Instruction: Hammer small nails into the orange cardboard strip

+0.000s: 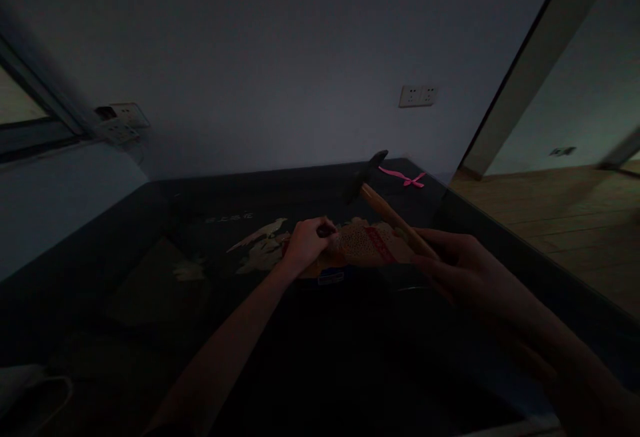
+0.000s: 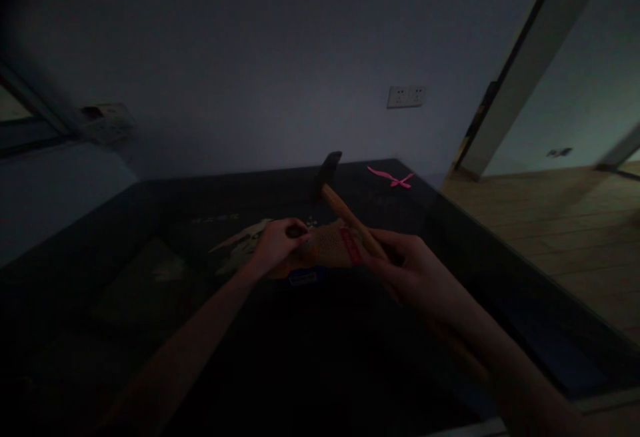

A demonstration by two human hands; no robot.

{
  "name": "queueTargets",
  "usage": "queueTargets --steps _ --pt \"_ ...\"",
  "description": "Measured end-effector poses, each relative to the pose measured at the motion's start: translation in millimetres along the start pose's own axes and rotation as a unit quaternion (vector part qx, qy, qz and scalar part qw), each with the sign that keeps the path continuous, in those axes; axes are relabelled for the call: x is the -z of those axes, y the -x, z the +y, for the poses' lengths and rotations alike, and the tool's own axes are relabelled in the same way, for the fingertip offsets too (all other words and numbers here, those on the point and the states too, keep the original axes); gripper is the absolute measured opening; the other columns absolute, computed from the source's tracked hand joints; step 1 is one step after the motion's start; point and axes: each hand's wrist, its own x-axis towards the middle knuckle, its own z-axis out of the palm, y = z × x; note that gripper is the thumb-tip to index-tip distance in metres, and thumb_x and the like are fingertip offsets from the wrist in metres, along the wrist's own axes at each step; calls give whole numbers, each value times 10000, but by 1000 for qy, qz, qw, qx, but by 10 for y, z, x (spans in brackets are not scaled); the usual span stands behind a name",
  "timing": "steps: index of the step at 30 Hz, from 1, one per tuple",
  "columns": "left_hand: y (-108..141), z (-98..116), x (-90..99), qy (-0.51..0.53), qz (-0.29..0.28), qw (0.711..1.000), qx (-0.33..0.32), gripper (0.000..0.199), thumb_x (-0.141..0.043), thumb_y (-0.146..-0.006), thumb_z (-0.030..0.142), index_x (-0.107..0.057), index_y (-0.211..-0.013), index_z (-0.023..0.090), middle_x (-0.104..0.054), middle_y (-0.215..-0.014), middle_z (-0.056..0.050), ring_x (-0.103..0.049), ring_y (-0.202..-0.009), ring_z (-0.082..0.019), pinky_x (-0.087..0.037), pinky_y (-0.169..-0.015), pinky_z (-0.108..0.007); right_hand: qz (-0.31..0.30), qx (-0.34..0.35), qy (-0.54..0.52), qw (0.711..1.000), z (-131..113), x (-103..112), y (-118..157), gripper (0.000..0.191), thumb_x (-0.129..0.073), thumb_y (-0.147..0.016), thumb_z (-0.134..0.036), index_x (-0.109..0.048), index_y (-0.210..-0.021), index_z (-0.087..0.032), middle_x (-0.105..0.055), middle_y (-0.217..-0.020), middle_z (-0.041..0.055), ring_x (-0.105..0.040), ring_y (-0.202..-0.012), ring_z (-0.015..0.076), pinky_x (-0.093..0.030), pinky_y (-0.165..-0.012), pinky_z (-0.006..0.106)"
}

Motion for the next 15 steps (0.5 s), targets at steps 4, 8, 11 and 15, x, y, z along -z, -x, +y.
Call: queueTargets --steps 4,8,11,15 --pt "3 7 -7 18 1 1000 17 31 -640 -720 189 -654 -735 166 -699 -749 -21 -648 -686 -136 -485 -660 -230 -56 38 39 997 -151 13 -15 482 -576 -795 -357 -580 -1231 -151 -691 -823 45 -637 -710 212 -513 -561 267" --pt "8 -8 3 -13 8 1000 25 89 -644 -715 231 -673 -774 171 -703 -770 -28 -647 -697 -159 -476 -631 -243 -71 50 116 989 -77 -90 -71 393 -585 -759 -249 -652 -1135 -160 -698 -914 45 -631 -733 208 -504 -612 276" --pt "-2 -35 -11 -22 6 999 29 97 -646 -712 240 -676 -770 168 -706 -767 -35 -646 -691 -164 -473 -619 -246 -49 41 126 990 -55 -131 -77 393 -596 -730 -217 -668 -1112 -163 -697 -846 29 -606 -648 187 -477 -561 257" --pt "-23 -64 -40 6 9 999 32 100 -645 -720 251 -663 -748 157 -704 -749 -42 -650 -674 -154 -476 -617 -241 -26 52 70 996 -81 -146 -58 401 -586 -741 -229 -655 -1134 -189 -686 -848 21 -600 -662 186 -466 -544 245"
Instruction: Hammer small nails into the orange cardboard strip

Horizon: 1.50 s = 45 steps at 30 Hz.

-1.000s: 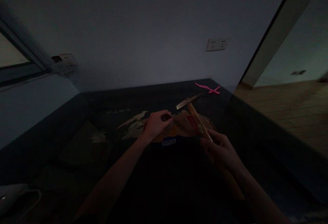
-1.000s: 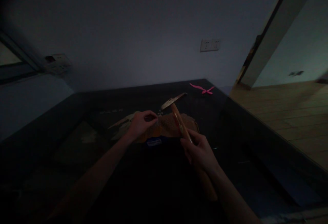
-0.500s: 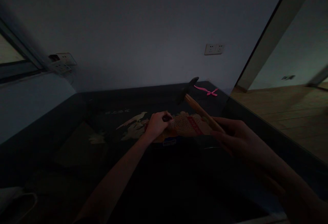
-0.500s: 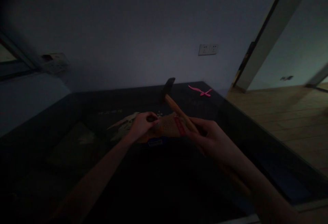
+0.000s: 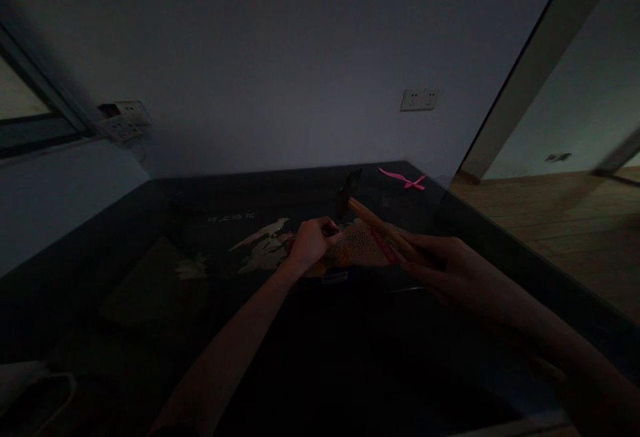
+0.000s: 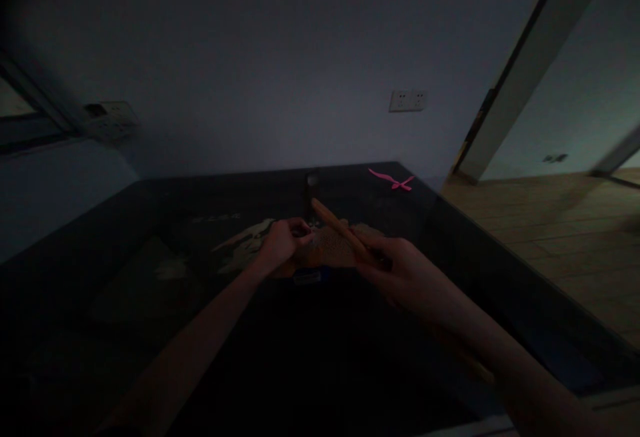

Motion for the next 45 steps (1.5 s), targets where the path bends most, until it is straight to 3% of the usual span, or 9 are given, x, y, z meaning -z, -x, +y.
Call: queueTargets --steps 5,10,12,17,24,30,35,41,45 --pt "11 38 43 -44 -10 999 -2 104 -645 -717 245 -682 -777 168 -713 -783 -47 -652 -703 -174 -474 -634 -257 -11 -49 48 998 58 -32 -11 277 -597 -703 -230 -713 -942 -151 -608 -617 -4 -493 -448 124 -381 -400 216" --pt "16 32 26 -26 -7 1000 -2 107 -641 -724 257 -674 -745 157 -710 -768 -53 -655 -701 -170 -475 -640 -253 16 6 6 1000 45 -8 22 381 -606 -723 -231 -671 -1095 -183 -678 -865 28 -606 -759 215 -486 -627 270" --pt "14 27 19 -18 -6 1000 3 116 -642 -724 264 -673 -748 155 -710 -769 -54 -655 -699 -169 -478 -631 -250 11 4 10 1000 59 -9 22 385 -596 -736 -235 -661 -1112 -181 -678 -870 26 -598 -694 190 -473 -578 253" --pt "19 45 57 -46 -20 999 -4 102 -646 -715 231 -690 -780 166 -717 -803 -54 -658 -736 -182 -484 -658 -262 -1 -40 47 998 152 -27 6 208 -604 -707 -235 -709 -859 -140 -590 -599 -6 -484 -462 123 -377 -411 216" --pt "10 -3 39 -47 -14 999 -9 109 -645 -728 258 -677 -769 163 -713 -788 -53 -652 -716 -169 -484 -657 -260 -7 -19 -33 999 86 16 23 388 -585 -762 -315 -641 -1129 -199 -671 -834 29 -557 -554 148 -414 -426 213" --pt "29 36 72 -50 -20 998 -11 116 -638 -721 233 -688 -799 163 -715 -804 -56 -654 -719 -176 -476 -645 -261 -8 -55 47 997 141 -25 -28 272 -610 -697 -255 -707 -926 -145 -584 -577 -9 -488 -453 130 -368 -385 212" --pt "20 10 49 -52 -16 999 -2 99 -646 -723 251 -680 -766 168 -713 -773 -49 -648 -696 -171 -476 -630 -260 10 -18 3 1000 121 -11 22 222 -600 -730 -262 -693 -913 -178 -657 -784 31 -595 -672 202 -475 -552 265" --pt "23 82 72 -56 -21 998 9 88 -650 -711 213 -692 -781 181 -716 -801 -40 -652 -721 -176 -479 -654 -263 12 -59 44 997 97 -36 24 167 -623 -661 -266 -703 -755 -155 -533 -527 -32 -444 -433 105 -330 -381 200" --pt "18 85 67 -56 -17 998 7 91 -655 -723 238 -693 -776 175 -716 -787 -52 -651 -708 -178 -479 -652 -273 17 -62 19 998 106 -26 53 243 -599 -692 -329 -676 -844 -156 -615 -672 3 -525 -523 144 -405 -449 229"
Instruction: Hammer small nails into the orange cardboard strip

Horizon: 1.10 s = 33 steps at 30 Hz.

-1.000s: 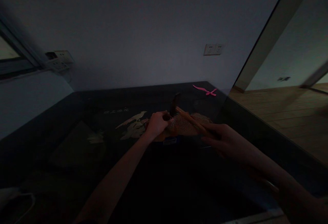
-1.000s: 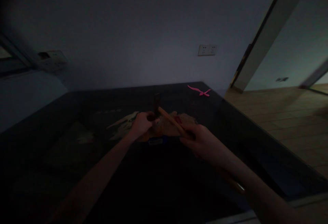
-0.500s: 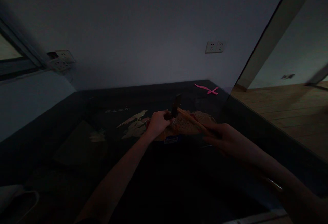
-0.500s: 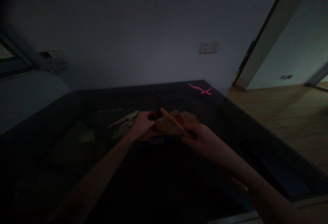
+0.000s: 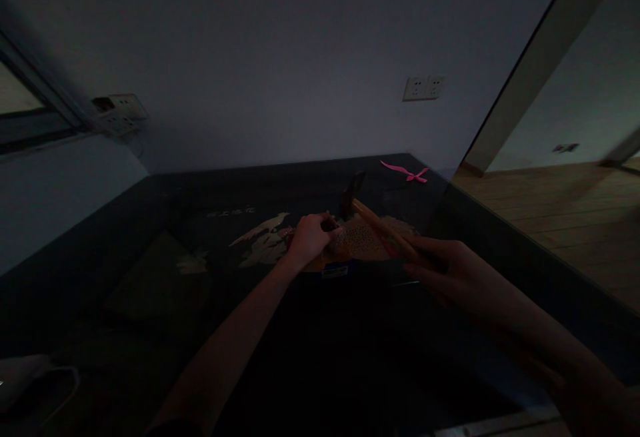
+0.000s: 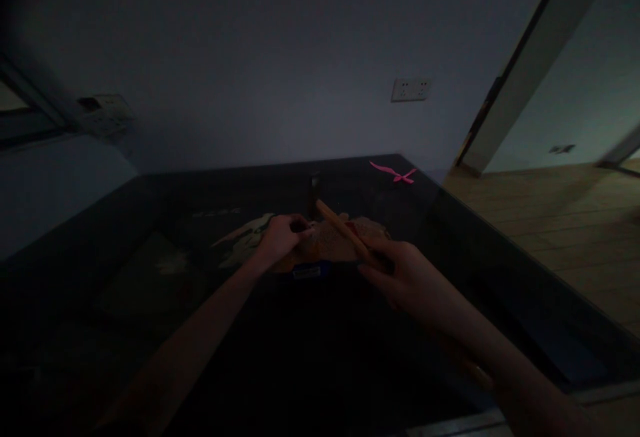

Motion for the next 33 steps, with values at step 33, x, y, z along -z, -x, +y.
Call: queueTargets --steps 33 --pt "-6 -32 -13 -10 1 1000 9 123 -652 -735 243 -700 -819 167 -722 -847 -56 -659 -786 -180 -487 -696 -257 -17 10 37 999 83 -44 2 300 -547 -767 -336 -648 -943 -115 -566 -614 -11 -478 -472 116 -364 -419 213"
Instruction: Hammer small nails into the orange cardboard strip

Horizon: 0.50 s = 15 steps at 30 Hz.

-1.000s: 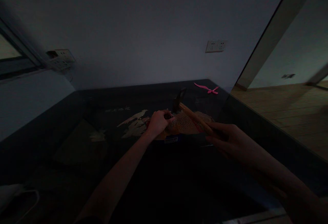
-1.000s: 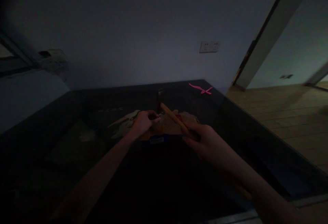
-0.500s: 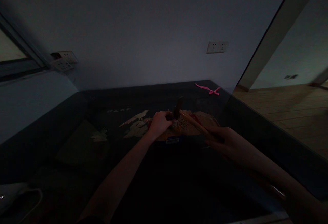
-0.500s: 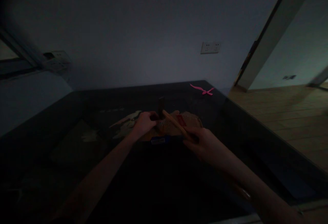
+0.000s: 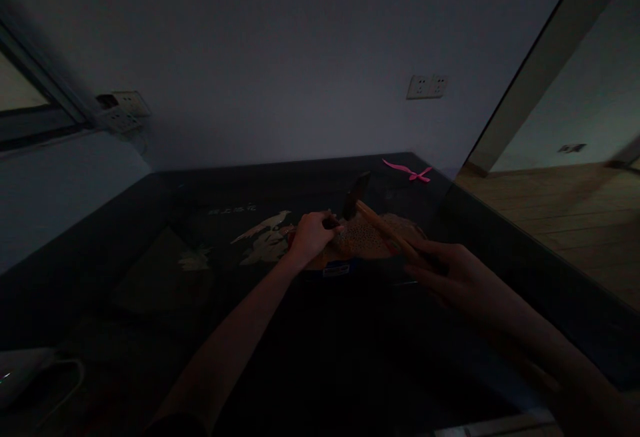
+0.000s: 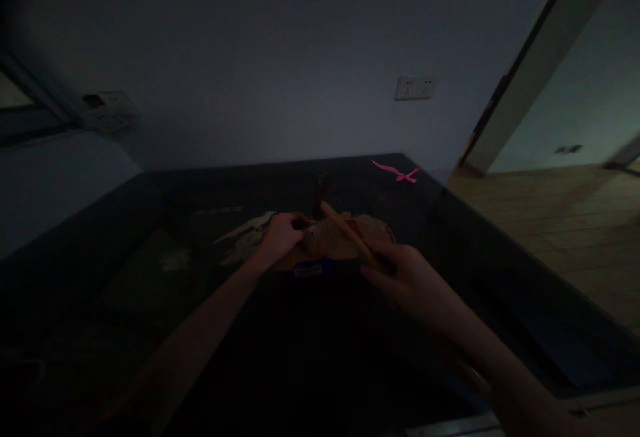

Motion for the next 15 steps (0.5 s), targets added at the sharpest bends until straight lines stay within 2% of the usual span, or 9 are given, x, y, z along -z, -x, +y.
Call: queueTargets --steps 3,8,12,15 --pt "2 9 5 0 -3 1000 3 112 -651 -738 246 -697 -795 161 -721 -826 -58 -658 -760 -180 -482 -681 -260 -3 -10 -12 1000 1 -2 6 323 -550 -762 -354 -643 -965 -121 -534 -573 -25 -450 -429 108 -326 -379 208" --pt "-4 -14 -6 1 -9 1000 -3 116 -656 -723 225 -695 -819 171 -719 -825 -49 -654 -767 -176 -473 -675 -253 -21 7 -1 1000 6 -25 -17 258 -559 -744 -313 -670 -899 -140 -615 -681 14 -531 -538 144 -401 -469 232" --pt "-3 -27 -14 8 -2 1000 -5 113 -659 -730 249 -691 -798 165 -715 -809 -54 -651 -743 -172 -473 -670 -257 -4 0 -24 1000 -11 -20 1 292 -550 -761 -338 -662 -948 -143 -561 -584 -13 -468 -447 119 -346 -391 215" --pt "2 -9 -1 -1 0 1000 -1 113 -660 -725 244 -691 -790 158 -713 -798 -58 -650 -727 -175 -472 -668 -261 -4 18 -3 1000 -16 -27 -13 286 -559 -754 -302 -669 -962 -139 -594 -632 -3 -496 -488 125 -379 -437 220"
